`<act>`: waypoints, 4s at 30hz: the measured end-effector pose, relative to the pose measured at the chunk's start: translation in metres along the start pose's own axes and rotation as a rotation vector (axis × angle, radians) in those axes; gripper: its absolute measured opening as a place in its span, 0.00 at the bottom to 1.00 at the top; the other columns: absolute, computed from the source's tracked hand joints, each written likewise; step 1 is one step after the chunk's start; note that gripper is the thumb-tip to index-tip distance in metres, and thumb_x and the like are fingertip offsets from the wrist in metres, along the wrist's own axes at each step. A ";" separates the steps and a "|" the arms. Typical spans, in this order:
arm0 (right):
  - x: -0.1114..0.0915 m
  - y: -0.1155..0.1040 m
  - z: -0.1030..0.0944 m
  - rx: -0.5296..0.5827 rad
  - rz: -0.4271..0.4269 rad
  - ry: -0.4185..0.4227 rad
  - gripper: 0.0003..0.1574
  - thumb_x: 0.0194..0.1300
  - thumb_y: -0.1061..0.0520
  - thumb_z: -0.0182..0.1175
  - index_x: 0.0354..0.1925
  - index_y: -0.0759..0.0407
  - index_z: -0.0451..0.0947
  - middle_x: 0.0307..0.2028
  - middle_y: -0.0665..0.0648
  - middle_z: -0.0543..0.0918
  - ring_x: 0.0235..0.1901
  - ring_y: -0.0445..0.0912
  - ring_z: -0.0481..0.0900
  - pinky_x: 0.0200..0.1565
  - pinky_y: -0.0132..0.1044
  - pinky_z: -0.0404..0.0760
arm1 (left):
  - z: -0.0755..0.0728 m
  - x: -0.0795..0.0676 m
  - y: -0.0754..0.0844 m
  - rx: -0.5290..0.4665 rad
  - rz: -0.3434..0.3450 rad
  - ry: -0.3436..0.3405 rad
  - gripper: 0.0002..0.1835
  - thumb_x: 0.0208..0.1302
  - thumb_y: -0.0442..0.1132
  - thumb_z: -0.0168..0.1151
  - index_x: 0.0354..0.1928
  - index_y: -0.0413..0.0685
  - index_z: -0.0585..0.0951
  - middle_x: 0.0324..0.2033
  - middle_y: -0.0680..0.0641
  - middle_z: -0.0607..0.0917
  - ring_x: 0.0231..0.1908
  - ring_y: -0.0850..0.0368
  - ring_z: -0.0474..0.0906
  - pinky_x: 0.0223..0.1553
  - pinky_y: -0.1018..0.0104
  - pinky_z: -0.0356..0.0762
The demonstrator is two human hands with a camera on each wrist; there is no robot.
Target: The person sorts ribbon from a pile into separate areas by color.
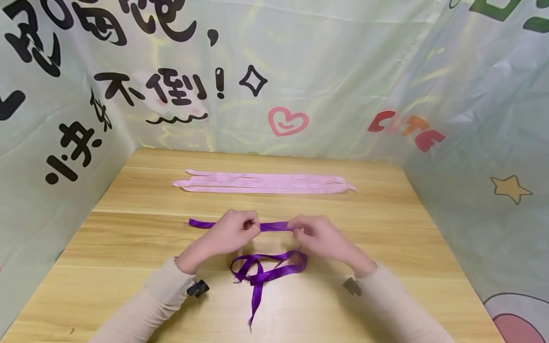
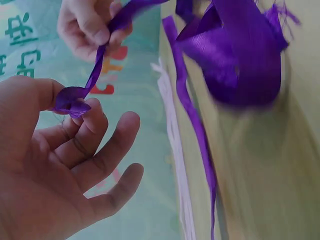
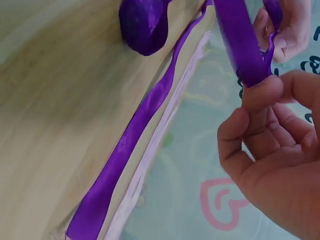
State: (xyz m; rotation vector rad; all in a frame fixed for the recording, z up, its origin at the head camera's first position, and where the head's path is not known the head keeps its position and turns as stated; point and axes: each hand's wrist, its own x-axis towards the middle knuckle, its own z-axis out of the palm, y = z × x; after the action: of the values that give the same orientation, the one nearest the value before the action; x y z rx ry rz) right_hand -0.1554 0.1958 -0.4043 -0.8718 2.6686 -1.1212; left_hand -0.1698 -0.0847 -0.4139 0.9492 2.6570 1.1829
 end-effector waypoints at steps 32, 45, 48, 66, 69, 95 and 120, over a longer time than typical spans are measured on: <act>0.000 0.006 -0.013 0.311 0.098 0.061 0.21 0.71 0.61 0.67 0.61 0.57 0.81 0.46 0.62 0.84 0.36 0.49 0.84 0.37 0.35 0.85 | -0.035 -0.011 -0.019 0.027 -0.148 0.193 0.09 0.74 0.38 0.58 0.34 0.53 0.82 0.18 0.57 0.71 0.20 0.62 0.65 0.28 0.66 0.67; -0.004 0.007 -0.022 0.366 0.236 0.115 0.14 0.77 0.54 0.61 0.52 0.60 0.85 0.29 0.56 0.83 0.30 0.44 0.80 0.36 0.36 0.81 | -0.045 -0.021 -0.037 -0.221 -0.125 0.090 0.02 0.72 0.31 0.60 0.39 0.43 0.81 0.24 0.46 0.87 0.26 0.50 0.84 0.30 0.66 0.80; -0.002 0.005 -0.021 0.364 0.216 0.112 0.13 0.78 0.55 0.60 0.52 0.61 0.85 0.28 0.52 0.82 0.29 0.43 0.79 0.34 0.35 0.79 | -0.044 -0.021 -0.039 -0.328 -0.116 0.046 0.03 0.68 0.27 0.60 0.42 0.39 0.79 0.26 0.40 0.88 0.28 0.43 0.87 0.32 0.66 0.82; 0.002 0.009 -0.018 0.313 0.206 0.155 0.12 0.76 0.58 0.61 0.50 0.65 0.83 0.27 0.60 0.82 0.25 0.42 0.76 0.27 0.37 0.77 | -0.051 -0.023 -0.050 -0.477 -0.131 0.215 0.09 0.75 0.32 0.60 0.44 0.30 0.85 0.35 0.38 0.89 0.33 0.59 0.90 0.42 0.65 0.87; 0.001 0.009 -0.018 0.276 0.195 0.173 0.10 0.75 0.59 0.62 0.49 0.64 0.84 0.26 0.55 0.82 0.24 0.42 0.77 0.26 0.35 0.76 | -0.051 -0.023 -0.051 -0.392 -0.117 0.218 0.09 0.73 0.32 0.64 0.48 0.33 0.87 0.35 0.40 0.89 0.31 0.63 0.86 0.36 0.68 0.84; -0.014 0.046 -0.034 -0.290 0.215 0.290 0.07 0.62 0.63 0.62 0.38 0.61 0.86 0.30 0.55 0.88 0.24 0.43 0.75 0.29 0.36 0.75 | -0.087 -0.061 -0.075 0.260 -0.185 0.248 0.06 0.74 0.30 0.61 0.39 0.40 0.87 0.32 0.45 0.86 0.31 0.56 0.77 0.36 0.59 0.75; -0.042 0.078 -0.051 -0.156 0.393 0.091 0.12 0.72 0.61 0.57 0.36 0.63 0.87 0.28 0.55 0.90 0.26 0.45 0.82 0.32 0.36 0.79 | -0.103 -0.089 -0.107 0.315 -0.448 0.068 0.09 0.76 0.35 0.56 0.39 0.40 0.84 0.28 0.46 0.82 0.27 0.53 0.73 0.31 0.59 0.68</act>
State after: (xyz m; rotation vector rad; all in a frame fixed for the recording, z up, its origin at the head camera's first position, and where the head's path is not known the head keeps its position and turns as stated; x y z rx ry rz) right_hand -0.1729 0.2943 -0.4256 -0.2937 2.8558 -0.8888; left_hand -0.1841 -0.2566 -0.4316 0.3044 2.9430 0.7261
